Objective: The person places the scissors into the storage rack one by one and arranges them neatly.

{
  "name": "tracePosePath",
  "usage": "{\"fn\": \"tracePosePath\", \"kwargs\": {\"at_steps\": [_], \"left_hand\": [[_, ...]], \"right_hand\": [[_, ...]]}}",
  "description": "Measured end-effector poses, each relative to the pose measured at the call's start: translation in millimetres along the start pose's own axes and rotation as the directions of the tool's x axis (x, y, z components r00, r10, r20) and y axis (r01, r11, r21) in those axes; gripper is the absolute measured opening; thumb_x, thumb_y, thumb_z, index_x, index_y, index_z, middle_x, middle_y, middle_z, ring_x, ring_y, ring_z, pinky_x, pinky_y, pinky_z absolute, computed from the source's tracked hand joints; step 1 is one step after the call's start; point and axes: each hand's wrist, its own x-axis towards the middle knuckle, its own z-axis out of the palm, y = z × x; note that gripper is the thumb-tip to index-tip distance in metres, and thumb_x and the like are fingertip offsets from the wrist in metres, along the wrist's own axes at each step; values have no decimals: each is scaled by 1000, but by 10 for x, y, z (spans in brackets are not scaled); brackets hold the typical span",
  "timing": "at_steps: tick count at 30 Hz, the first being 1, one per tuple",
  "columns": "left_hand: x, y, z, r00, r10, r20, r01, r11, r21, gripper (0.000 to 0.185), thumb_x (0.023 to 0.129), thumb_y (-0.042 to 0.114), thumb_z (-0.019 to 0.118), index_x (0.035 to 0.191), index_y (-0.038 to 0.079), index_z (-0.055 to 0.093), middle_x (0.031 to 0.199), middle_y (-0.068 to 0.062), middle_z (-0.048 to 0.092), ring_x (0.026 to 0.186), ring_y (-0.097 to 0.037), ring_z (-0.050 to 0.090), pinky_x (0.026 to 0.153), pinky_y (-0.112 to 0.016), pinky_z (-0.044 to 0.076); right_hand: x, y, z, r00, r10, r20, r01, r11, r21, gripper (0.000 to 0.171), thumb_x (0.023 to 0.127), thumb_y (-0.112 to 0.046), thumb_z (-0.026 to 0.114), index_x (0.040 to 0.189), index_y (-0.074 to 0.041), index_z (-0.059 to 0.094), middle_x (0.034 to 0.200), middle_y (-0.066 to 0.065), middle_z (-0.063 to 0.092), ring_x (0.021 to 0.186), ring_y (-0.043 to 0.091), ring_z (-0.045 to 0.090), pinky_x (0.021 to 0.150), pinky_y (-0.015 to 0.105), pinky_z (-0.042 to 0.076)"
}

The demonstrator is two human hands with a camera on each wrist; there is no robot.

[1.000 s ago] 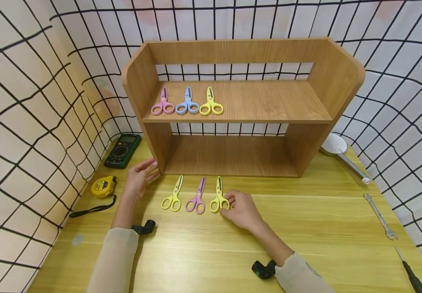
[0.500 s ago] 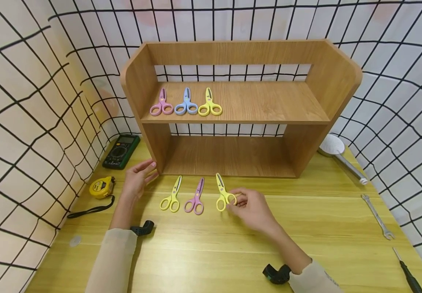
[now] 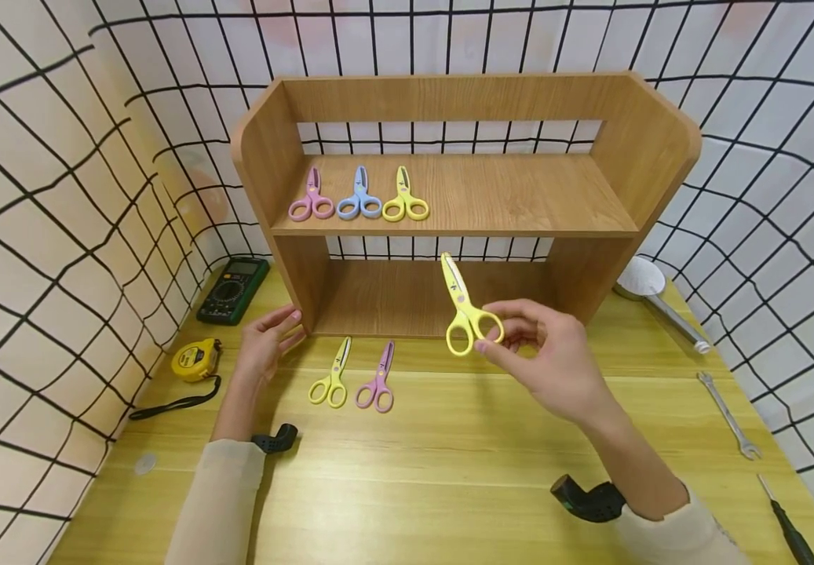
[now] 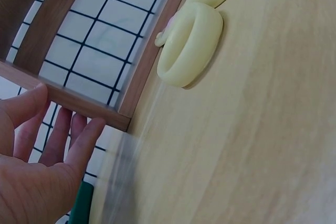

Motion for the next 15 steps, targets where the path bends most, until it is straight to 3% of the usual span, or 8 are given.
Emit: {"fn": "tracePosePath", "kwargs": {"at_steps": [5, 11, 15], "left_hand": [[-1, 2, -7, 1000, 5, 4, -5, 1000, 8, 51, 96, 22, 73, 143, 7, 60, 139, -4, 58, 136, -25, 56, 110, -38, 55], [12, -19, -10, 1000, 4, 0, -4, 1000, 10, 52, 95, 23, 74, 144, 8, 60, 146, -7, 55, 134, -23, 58, 109, -37, 55], [16, -20, -8, 1000, 13, 3, -13, 1000, -6, 53, 95, 22, 75, 143, 6, 60, 138, -4, 60, 128, -20, 61, 107, -38, 56]], "right_hand": [[378, -192, -200, 996, -43, -80, 38, 998, -56, 38, 90, -14, 82, 126, -8, 70, 95, 6, 78, 77, 13, 66, 64, 16, 57], [943, -237, -283, 991, 26, -129, -42, 991, -126, 42, 92, -25, 80, 129, -9, 69, 96, 5, 78, 81, 16, 57, 63, 20, 46], [1207, -200, -261, 992, 56, -117, -73, 986, -151, 41, 92, -24, 80, 129, -7, 69, 97, 7, 77, 84, 14, 61, 63, 21, 48]]}}
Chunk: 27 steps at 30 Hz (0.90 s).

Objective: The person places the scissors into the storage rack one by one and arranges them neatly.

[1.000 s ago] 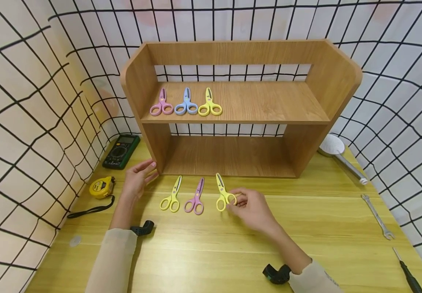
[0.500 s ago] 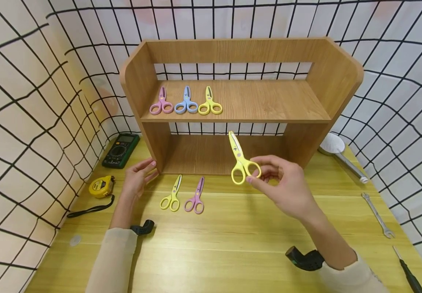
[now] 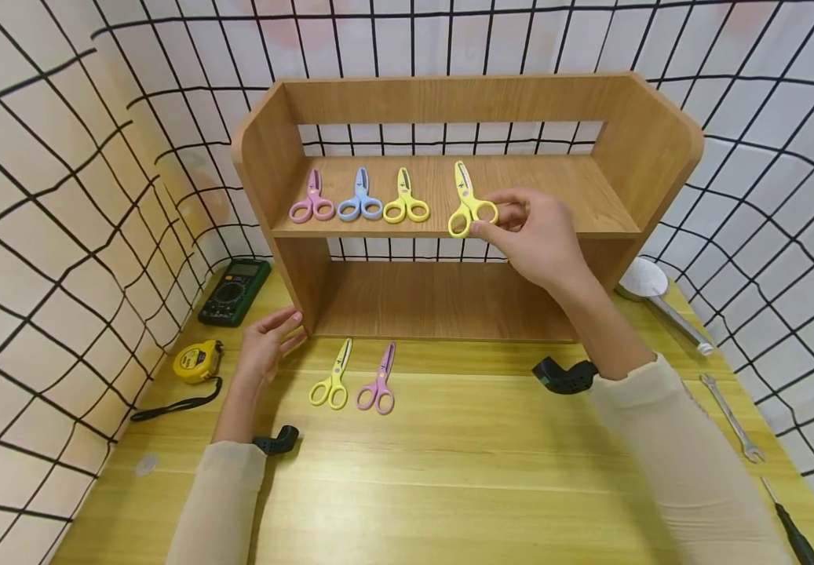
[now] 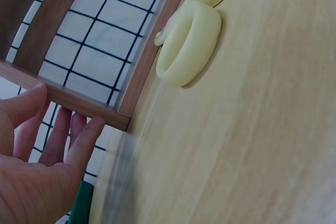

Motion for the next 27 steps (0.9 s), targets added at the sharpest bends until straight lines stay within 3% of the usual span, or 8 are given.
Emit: {"fn": "tracePosePath", "kwargs": {"at_steps": [8, 15, 23, 27], "left_hand": [[2, 1, -20, 1000, 10, 10, -9, 1000, -11, 52, 95, 21, 75, 143, 4, 60, 128, 1, 62, 122, -17, 62, 105, -36, 58], [0, -5, -6, 1000, 14, 23, -13, 1000, -23, 52, 97, 20, 73, 143, 3, 59, 128, 1, 61, 121, -17, 63, 106, -37, 57], [-5, -2, 6, 1000, 13, 15, -13, 1000, -28, 49, 97, 19, 73, 142, 4, 60, 128, 1, 61, 120, -17, 63, 106, -38, 58], [-2, -4, -3, 1000, 4, 15, -4, 1000, -25, 50, 97, 19, 73, 143, 4, 60, 130, 0, 61, 121, -17, 62, 106, -37, 57]], "right_hand": [[274, -3, 129, 999, 28, 41, -27, 999, -30, 39, 94, -22, 76, 128, -4, 69, 96, 9, 77, 77, 11, 60, 57, 20, 45], [391, 11, 147, 996, 62, 60, -54, 991, -122, 39, 94, -28, 74, 123, -3, 70, 108, 11, 66, 99, 21, 58, 74, 28, 50], [401, 16, 158, 994, 82, 79, -69, 986, -152, 50, 94, -31, 73, 132, 1, 63, 124, 17, 62, 114, 28, 56, 94, 40, 53], [245, 23, 150, 1000, 9, -4, -10, 996, -91, 49, 95, -28, 73, 133, 0, 62, 120, 15, 61, 104, 25, 57, 88, 34, 52]]}}
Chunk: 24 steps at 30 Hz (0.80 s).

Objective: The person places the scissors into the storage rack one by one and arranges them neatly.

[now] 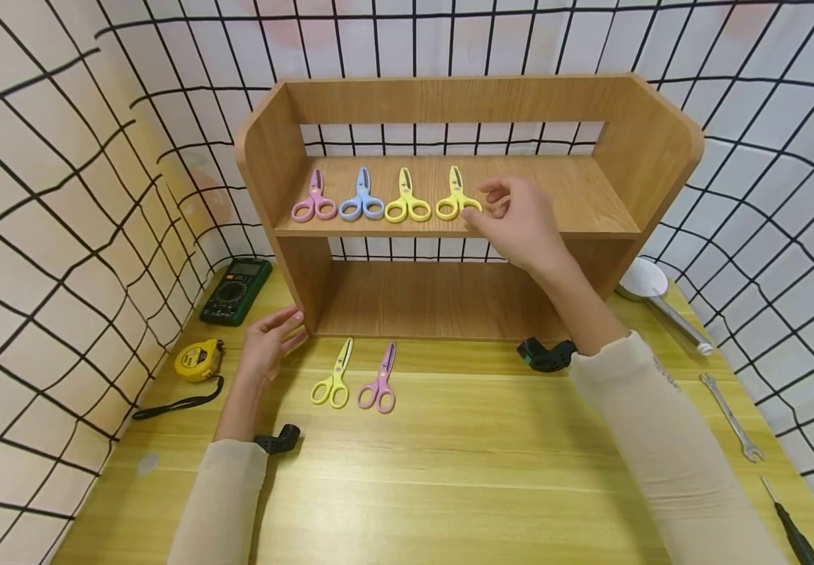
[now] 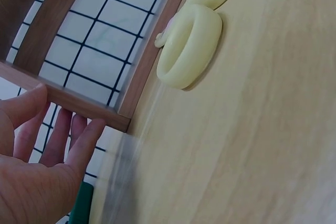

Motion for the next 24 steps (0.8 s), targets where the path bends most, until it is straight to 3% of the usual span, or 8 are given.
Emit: {"fn": "tracePosePath", "kwargs": {"at_steps": [3, 6, 15, 24], "left_hand": [[1, 0, -2, 1000, -6, 0, 6, 1000, 3, 50, 97, 19, 73, 143, 5, 60, 132, -1, 60, 122, -18, 62, 106, -37, 57], [0, 1, -1, 1000, -4, 0, 4, 1000, 9, 51, 96, 21, 73, 143, 5, 60, 136, -2, 59, 125, -18, 61, 106, -37, 57], [4, -16, -13, 1000, -24, -4, 24, 1000, 2, 53, 96, 21, 74, 144, 5, 59, 139, -2, 57, 124, -17, 61, 107, -36, 57], [-18, 9, 6, 1000, -7, -3, 7, 1000, 18, 53, 96, 23, 74, 144, 6, 59, 140, -2, 57, 128, -18, 60, 107, -36, 57]], "right_hand": [[-230, 24, 36, 992, -83, -92, 87, 995, 40, 40, 94, -23, 75, 127, -1, 66, 109, 13, 64, 93, 23, 58, 77, 29, 49], [-490, 58, 118, 985, -125, -115, 132, 990, 48, 35, 94, -24, 76, 122, -4, 69, 102, 10, 67, 88, 21, 59, 72, 27, 48], [-1086, 273, 505, 996, -71, 61, 62, 990, 127, 35, 92, -28, 80, 121, -12, 68, 104, 7, 70, 92, 22, 62, 75, 30, 50], [-1412, 540, 1019, 977, 22, 214, -61, 983, 174, 46, 89, -31, 83, 129, -14, 67, 117, 6, 71, 99, 23, 67, 75, 29, 53]]}}
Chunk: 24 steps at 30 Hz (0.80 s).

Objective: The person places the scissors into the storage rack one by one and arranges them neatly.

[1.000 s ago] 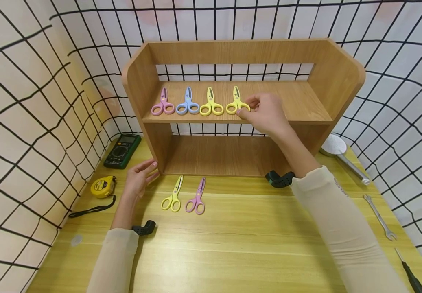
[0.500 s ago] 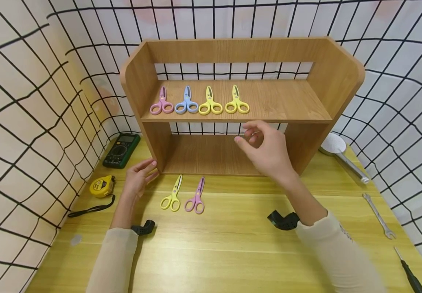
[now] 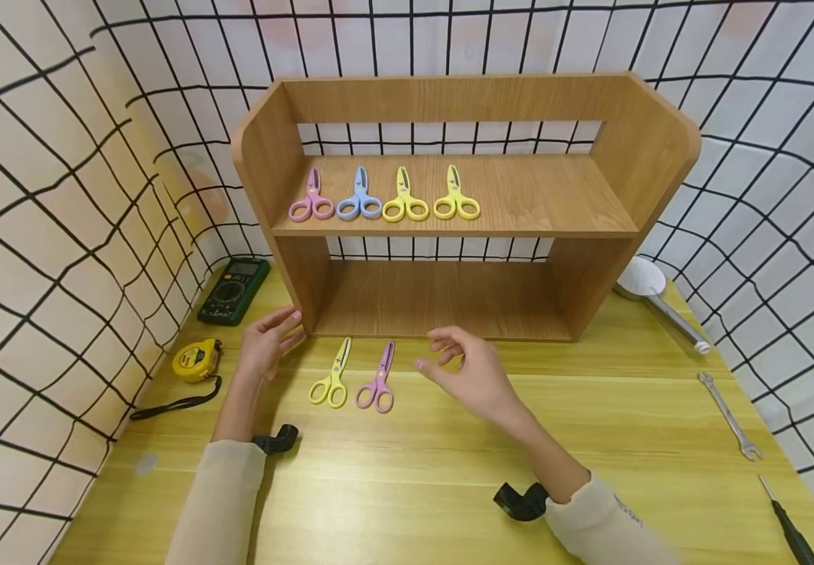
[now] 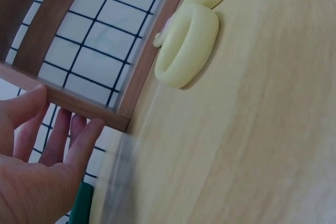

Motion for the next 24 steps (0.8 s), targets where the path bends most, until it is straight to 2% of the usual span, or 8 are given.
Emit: {"fn": "tracePosePath", "kwargs": {"at_steps": [5, 10, 14, 20, 24], "left_hand": [[3, 19, 2, 1000, -3, -1, 3, 1000, 12, 52, 96, 23, 73, 144, 6, 59, 146, -6, 54, 132, -21, 58, 108, -35, 56], [10, 25, 7, 1000, 1, 2, -1, 1000, 25, 52, 97, 23, 72, 145, 6, 59, 151, -9, 51, 136, -24, 56, 109, -36, 56], [9, 22, 10, 1000, 4, -2, -4, 1000, 15, 52, 97, 22, 72, 144, 6, 59, 147, -8, 54, 134, -23, 57, 108, -35, 56], [-8, 10, 12, 1000, 0, -4, 0, 1000, -7, 50, 97, 20, 73, 143, 5, 60, 136, -2, 59, 129, -20, 60, 107, -35, 57], [-4, 7, 12, 1000, -4, -4, 4, 1000, -6, 51, 97, 20, 72, 144, 5, 59, 142, -5, 57, 131, -21, 59, 107, -35, 57]], "right_hand": [[-26, 191, 338, 994, 79, 74, -80, 997, 14, 52, 87, -32, 85, 131, -11, 66, 120, 9, 70, 100, 22, 65, 80, 34, 56], [-4, 329, 622, 986, 97, 133, -100, 995, 17, 59, 84, -30, 88, 132, -4, 65, 119, 11, 69, 100, 22, 64, 83, 35, 59], [18, 374, 777, 979, 103, 176, -104, 995, -3, 65, 80, -34, 90, 132, -3, 64, 118, 10, 68, 98, 22, 59, 84, 34, 56], [43, 394, 896, 980, 115, 163, -100, 990, -96, 62, 77, -36, 92, 124, -5, 68, 109, 5, 65, 94, 20, 54, 80, 33, 51], [63, 402, 942, 984, 107, 140, -83, 983, -162, 57, 73, -39, 94, 115, -9, 71, 103, 2, 64, 94, 19, 56, 81, 35, 52]]}}
